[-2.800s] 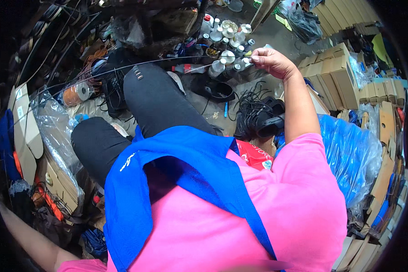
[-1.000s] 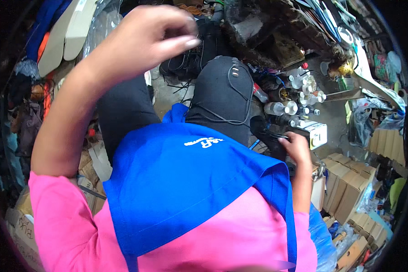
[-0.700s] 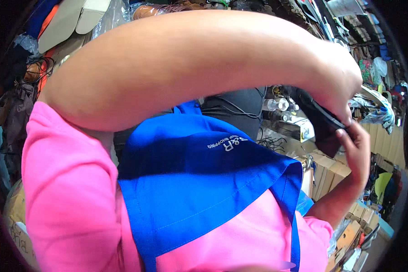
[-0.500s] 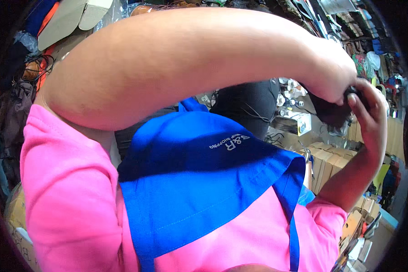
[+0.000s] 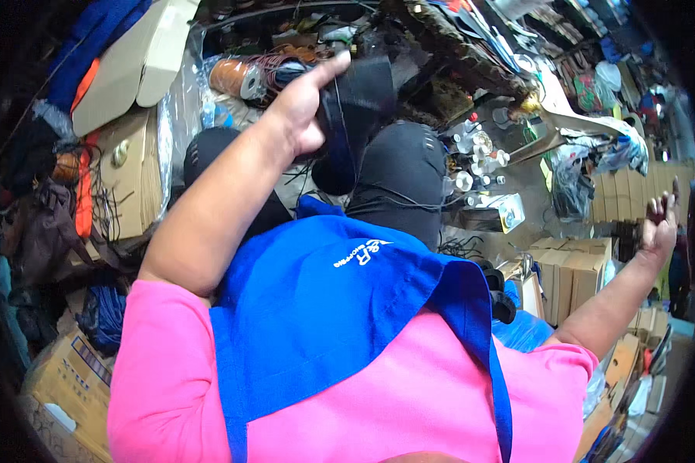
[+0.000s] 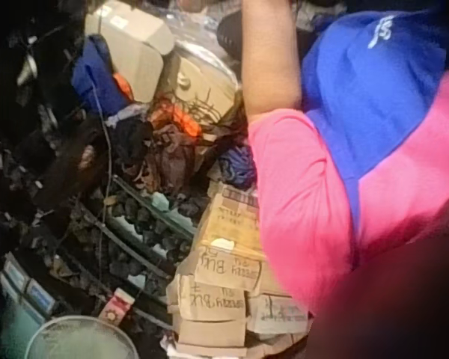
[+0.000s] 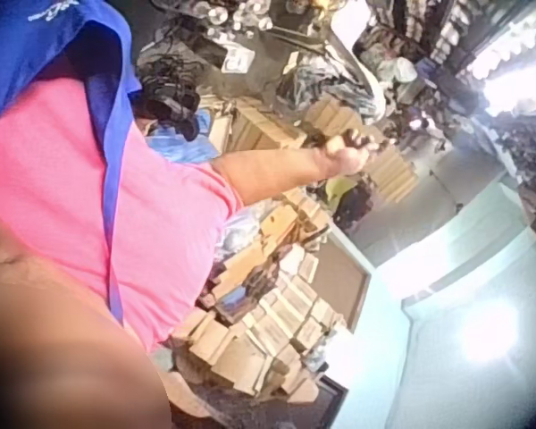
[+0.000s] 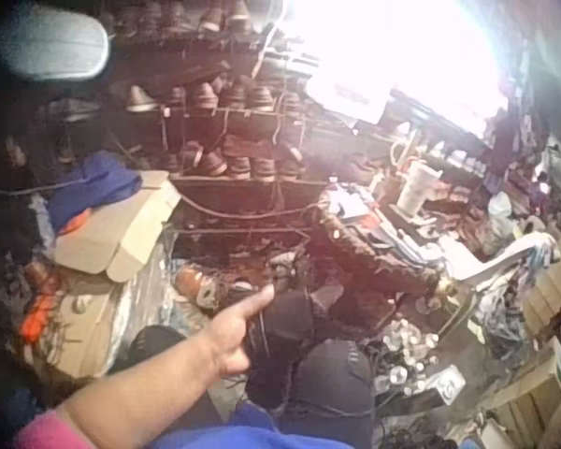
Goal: Manually stitching the upper leather of a black shoe using a needle and thread.
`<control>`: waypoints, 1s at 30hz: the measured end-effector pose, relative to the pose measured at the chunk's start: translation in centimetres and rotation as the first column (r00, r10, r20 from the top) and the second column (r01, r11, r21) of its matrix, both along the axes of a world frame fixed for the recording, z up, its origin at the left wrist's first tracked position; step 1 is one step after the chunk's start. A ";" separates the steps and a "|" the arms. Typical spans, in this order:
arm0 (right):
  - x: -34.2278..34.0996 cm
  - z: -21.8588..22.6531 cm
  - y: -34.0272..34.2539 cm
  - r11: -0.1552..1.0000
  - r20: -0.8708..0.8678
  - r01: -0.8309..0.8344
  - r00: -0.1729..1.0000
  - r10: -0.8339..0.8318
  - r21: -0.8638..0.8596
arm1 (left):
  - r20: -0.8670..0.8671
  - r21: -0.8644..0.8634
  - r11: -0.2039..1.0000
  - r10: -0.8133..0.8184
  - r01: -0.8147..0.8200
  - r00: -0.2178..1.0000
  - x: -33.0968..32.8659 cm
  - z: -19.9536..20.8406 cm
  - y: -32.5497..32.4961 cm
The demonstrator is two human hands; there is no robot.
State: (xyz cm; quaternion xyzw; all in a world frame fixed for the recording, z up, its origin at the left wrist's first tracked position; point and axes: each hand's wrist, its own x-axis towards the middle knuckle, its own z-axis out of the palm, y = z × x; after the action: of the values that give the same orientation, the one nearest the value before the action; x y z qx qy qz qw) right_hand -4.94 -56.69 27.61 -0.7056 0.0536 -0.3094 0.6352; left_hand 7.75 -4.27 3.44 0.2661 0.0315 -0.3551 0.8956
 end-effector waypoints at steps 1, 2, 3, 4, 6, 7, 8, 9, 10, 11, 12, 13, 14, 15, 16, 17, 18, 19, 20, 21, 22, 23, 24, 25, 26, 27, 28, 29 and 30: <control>-1.1 0.2 -0.1 0.988 0.025 0.147 0.989 -0.146 -0.037 | -0.018 0.061 0.998 -0.026 0.027 1.000 -0.7 0.0 -0.2; -1.9 -0.4 0.8 0.968 0.041 0.235 0.972 -0.232 -0.085 | 0.016 0.106 0.994 -0.027 0.026 0.999 -1.5 0.0 -0.6; -2.0 -1.8 2.6 0.978 0.000 0.201 0.980 -0.201 -0.056 | 0.088 0.155 0.988 -0.032 0.018 0.996 -2.3 0.2 -0.8; -1.5 -3.6 5.3 0.995 -0.101 0.101 0.990 -0.101 -0.005 | 0.209 0.172 0.985 -0.023 -0.014 0.978 -3.0 0.4 -1.1; -0.8 -9.0 12.3 0.928 -0.315 -0.075 0.948 -0.048 -0.365 | 0.399 0.139 0.989 -0.015 -0.044 0.917 -4.4 0.7 -1.6; -0.5 -12.0 16.2 0.880 -0.398 -0.205 0.917 0.020 -0.429 | 0.505 0.212 0.973 -0.024 -0.097 0.863 -4.9 0.8 -1.8; 0.5 -14.4 19.6 0.845 -0.476 -0.364 0.866 0.152 -0.391 | 0.547 0.369 0.916 -0.076 -0.158 0.834 -5.6 0.7 -2.3; 1.2 -16.9 22.9 0.822 -0.481 -0.526 0.790 0.380 -0.216 | 0.635 0.408 0.884 -0.097 -0.226 0.766 -6.2 0.4 -2.6; 1.4 -18.8 25.4 0.816 -0.513 -0.573 0.724 0.462 -0.074 | 0.709 0.451 0.838 -0.130 -0.305 0.693 -6.8 0.0 -3.2; 1.6 -20.2 27.2 0.809 -0.562 -0.581 0.641 0.523 0.090 | 0.737 0.479 0.808 -0.157 -0.344 0.657 -7.4 -0.5 -3.6; 1.5 -21.2 28.3 0.799 -0.532 -0.569 0.623 0.573 0.194 | 0.756 0.492 0.784 -0.170 -0.377 0.632 -7.9 -1.2 -4.1; 1.7 -22.4 29.4 0.807 -0.504 -0.508 0.634 0.586 0.301 | 0.761 0.521 0.756 -0.200 -0.397 0.617 -8.3 -1.9 -4.5; 1.7 -22.8 29.2 0.811 -0.535 -0.514 0.618 0.576 0.279 | 0.739 0.610 0.689 -0.316 -0.391 0.596 -8.6 -2.7 -4.5; 1.7 -23.2 28.9 0.832 -0.601 -0.497 0.595 0.534 0.247 | 0.730 0.617 0.691 -0.323 -0.377 0.602 -8.8 -3.4 -4.4; 1.5 -23.7 28.5 0.811 -0.569 -0.519 0.594 0.568 0.268 | 0.688 0.559 0.800 -0.300 -0.219 0.661 -8.7 -4.1 -4.2; 1.3 -24.1 27.9 0.842 -0.611 -0.484 0.599 0.518 0.239 | 0.632 0.467 0.883 -0.291 -0.053 0.718 -8.5 -4.8 -4.1; 1.1 -24.6 27.4 0.884 -0.671 -0.428 0.601 0.435 0.190 | 0.442 0.308 0.920 -0.365 0.243 0.820 -7.9 -5.3 -3.5; 0.8 -25.2 27.0 0.874 -0.653 -0.436 0.601 0.460 0.215 | 0.275 0.132 0.957 -0.286 0.259 0.918 -7.8 -5.7 -3.4; 0.6 -25.7 26.6 0.871 -0.670 -0.446 0.584 0.459 0.207 | 0.108 0.007 0.951 -0.307 0.308 0.945 -6.9 -6.0 -3.2; 0.5 -26.2 26.4 0.873 -0.710 -0.448 0.551 0.438 0.191 | -0.069 -0.105 0.940 -0.333 0.325 0.940 -6.2 -6.2 -3.1; 0.4 -26.5 26.2 0.862 -0.677 -0.471 0.575 0.459 0.185 | -0.178 0.150 0.944 -0.268 0.295 0.947 -5.8 -6.4 -3.5; 0.3 -26.8 26.1 0.866 -0.677 -0.462 0.578 0.456 0.189 | -0.145 0.079 0.942 -0.312 0.325 0.939 -5.5 -6.5 -3.8; 0.3 -27.0 26.1 0.877 -0.682 -0.462 0.600 0.418 0.131 | -0.162 0.188 0.938 -0.264 0.293 0.951 -5.3 -6.6 -4.5; 0.4 -27.0 26.3 0.890 -0.680 -0.452 0.637 0.364 0.054 | -0.168 0.276 0.921 -0.235 0.274 0.957 -5.3 -6.6 -5.3; 0.5 -27.0 26.4 0.892 -0.704 -0.450 0.625 0.338 0.029 | -0.138 0.131 0.949 -0.268 0.286 0.953 -5.3 -6.5 -5.9; 0.6 -26.9 26.7 0.886 -0.713 -0.459 0.603 0.358 0.057 | -0.175 0.203 0.943 -0.231 0.265 0.957 -5.3 -6.3 -6.4; 0.8 -26.8 27.0 0.892 -0.687 -0.451 0.655 0.317 -0.019 | -0.154 0.069 0.952 -0.284 0.297 0.946 -5.4 -6.1 -6.9; 1.1 -26.7 27.5 0.897 -0.695 -0.433 0.674 0.252 -0.095 | -0.111 -0.054 0.946 -0.322 0.318 0.940 -5.4 -5.8 -7.3; 1.5 -26.6 27.8 0.902 -0.655 -0.411 0.719 0.233 -0.130 | -0.109 -0.012 0.966 -0.259 0.259 0.960 -5.6 -5.6 -7.7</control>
State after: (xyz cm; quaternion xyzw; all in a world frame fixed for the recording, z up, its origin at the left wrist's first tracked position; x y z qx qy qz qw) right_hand -3.47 -28.92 1.05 -0.8446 0.0945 0.0544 0.5243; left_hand 2.13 -11.93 -2.12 0.2491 0.0458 -0.4832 0.8381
